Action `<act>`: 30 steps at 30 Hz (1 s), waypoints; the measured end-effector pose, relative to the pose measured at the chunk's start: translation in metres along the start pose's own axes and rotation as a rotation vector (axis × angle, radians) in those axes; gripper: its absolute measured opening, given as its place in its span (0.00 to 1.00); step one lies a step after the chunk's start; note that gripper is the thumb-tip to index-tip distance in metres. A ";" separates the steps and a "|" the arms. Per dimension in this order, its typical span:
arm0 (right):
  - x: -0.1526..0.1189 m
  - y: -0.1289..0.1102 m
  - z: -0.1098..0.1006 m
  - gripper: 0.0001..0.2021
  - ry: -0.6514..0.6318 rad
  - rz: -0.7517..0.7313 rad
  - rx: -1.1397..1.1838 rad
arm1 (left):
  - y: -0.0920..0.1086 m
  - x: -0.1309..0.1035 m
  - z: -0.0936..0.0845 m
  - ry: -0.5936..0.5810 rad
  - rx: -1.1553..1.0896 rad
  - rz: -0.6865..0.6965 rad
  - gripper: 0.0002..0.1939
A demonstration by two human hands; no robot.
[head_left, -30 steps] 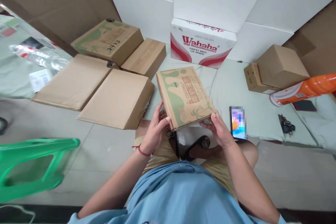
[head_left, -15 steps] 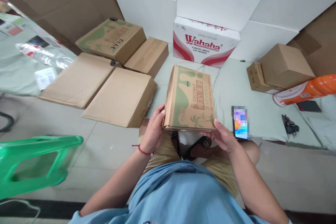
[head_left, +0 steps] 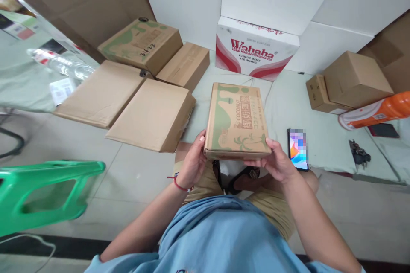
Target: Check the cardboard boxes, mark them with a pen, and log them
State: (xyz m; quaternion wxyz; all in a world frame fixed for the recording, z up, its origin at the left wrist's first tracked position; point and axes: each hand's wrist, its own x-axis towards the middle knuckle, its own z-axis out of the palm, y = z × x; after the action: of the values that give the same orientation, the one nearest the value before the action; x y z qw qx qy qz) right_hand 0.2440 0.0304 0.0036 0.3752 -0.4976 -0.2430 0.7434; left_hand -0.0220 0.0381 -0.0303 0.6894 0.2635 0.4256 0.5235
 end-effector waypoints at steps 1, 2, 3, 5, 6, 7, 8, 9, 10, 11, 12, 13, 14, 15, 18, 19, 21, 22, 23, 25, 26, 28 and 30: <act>0.006 -0.005 0.000 0.30 0.006 -0.006 0.006 | -0.001 0.000 0.000 -0.005 -0.018 -0.016 0.30; 0.012 -0.010 0.001 0.29 0.012 -0.015 0.010 | -0.002 0.000 -0.001 -0.003 -0.027 -0.031 0.31; 0.020 -0.015 0.002 0.29 0.020 -0.029 0.012 | -0.003 -0.001 -0.002 0.005 -0.028 -0.041 0.31; 0.036 -0.025 0.006 0.27 0.040 -0.069 0.019 | -0.005 -0.001 -0.004 0.038 -0.013 -0.042 0.30; 0.044 -0.030 0.009 0.26 0.050 -0.086 0.022 | -0.007 -0.001 -0.006 0.062 0.003 -0.037 0.30; 0.053 -0.034 0.013 0.25 0.060 -0.098 0.026 | -0.008 -0.001 -0.009 0.083 0.023 -0.035 0.29; 0.063 -0.038 0.017 0.25 0.068 -0.105 0.031 | -0.009 -0.002 -0.011 0.100 0.045 -0.037 0.29; 0.072 -0.042 0.021 0.24 0.072 -0.108 0.036 | -0.011 -0.003 -0.014 0.111 0.068 -0.043 0.29; 0.082 -0.045 0.025 0.24 0.071 -0.109 0.041 | -0.012 -0.005 -0.017 0.115 0.089 -0.051 0.28; 0.093 -0.049 0.030 0.24 0.070 -0.112 0.044 | -0.013 -0.007 -0.019 0.113 0.110 -0.060 0.28; 0.103 -0.052 0.035 0.25 0.072 -0.118 0.045 | -0.015 -0.010 -0.021 0.109 0.128 -0.069 0.27; 0.113 -0.056 0.040 0.25 0.078 -0.127 0.043 | -0.016 -0.014 -0.023 0.106 0.143 -0.078 0.26; 0.122 -0.060 0.046 0.25 0.088 -0.139 0.040 | -0.018 -0.018 -0.024 0.102 0.162 -0.087 0.26; 0.131 -0.063 0.051 0.25 0.103 -0.152 0.039 | -0.020 -0.021 -0.024 0.099 0.184 -0.093 0.25; 0.149 -0.071 0.068 0.24 0.148 -0.202 0.016 | -0.027 -0.030 -0.023 0.081 0.273 -0.098 0.23; 0.152 -0.073 0.071 0.23 0.158 -0.223 -0.016 | -0.029 -0.032 -0.023 0.073 0.312 -0.090 0.23; 0.153 -0.073 0.073 0.21 0.162 -0.268 -0.118 | -0.032 -0.034 -0.020 0.055 0.405 -0.050 0.21; 0.152 -0.072 0.070 0.21 0.163 -0.294 -0.178 | -0.033 -0.033 -0.019 0.044 0.456 -0.019 0.20; 0.150 -0.072 0.064 0.21 0.178 -0.327 -0.237 | -0.033 -0.032 -0.018 0.031 0.508 0.018 0.19; 0.143 -0.075 0.040 0.25 0.280 -0.430 -0.362 | -0.031 -0.028 -0.016 0.005 0.614 0.104 0.19; 0.138 -0.080 0.023 0.27 0.380 -0.499 -0.441 | -0.029 -0.024 -0.015 -0.006 0.667 0.153 0.19; 0.126 -0.099 -0.019 0.30 0.635 -0.647 -0.639 | -0.025 -0.013 -0.013 -0.016 0.772 0.257 0.19; 0.109 -0.129 -0.066 0.34 0.916 -0.718 -0.890 | -0.022 0.004 -0.010 -0.019 0.872 0.361 0.17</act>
State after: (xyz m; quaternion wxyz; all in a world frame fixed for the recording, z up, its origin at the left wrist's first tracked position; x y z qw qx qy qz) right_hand 0.3215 0.1939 0.0119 0.4223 -0.7534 -0.4888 0.1229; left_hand -0.0197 0.0338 -0.0544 0.4162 0.6032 0.5468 0.4048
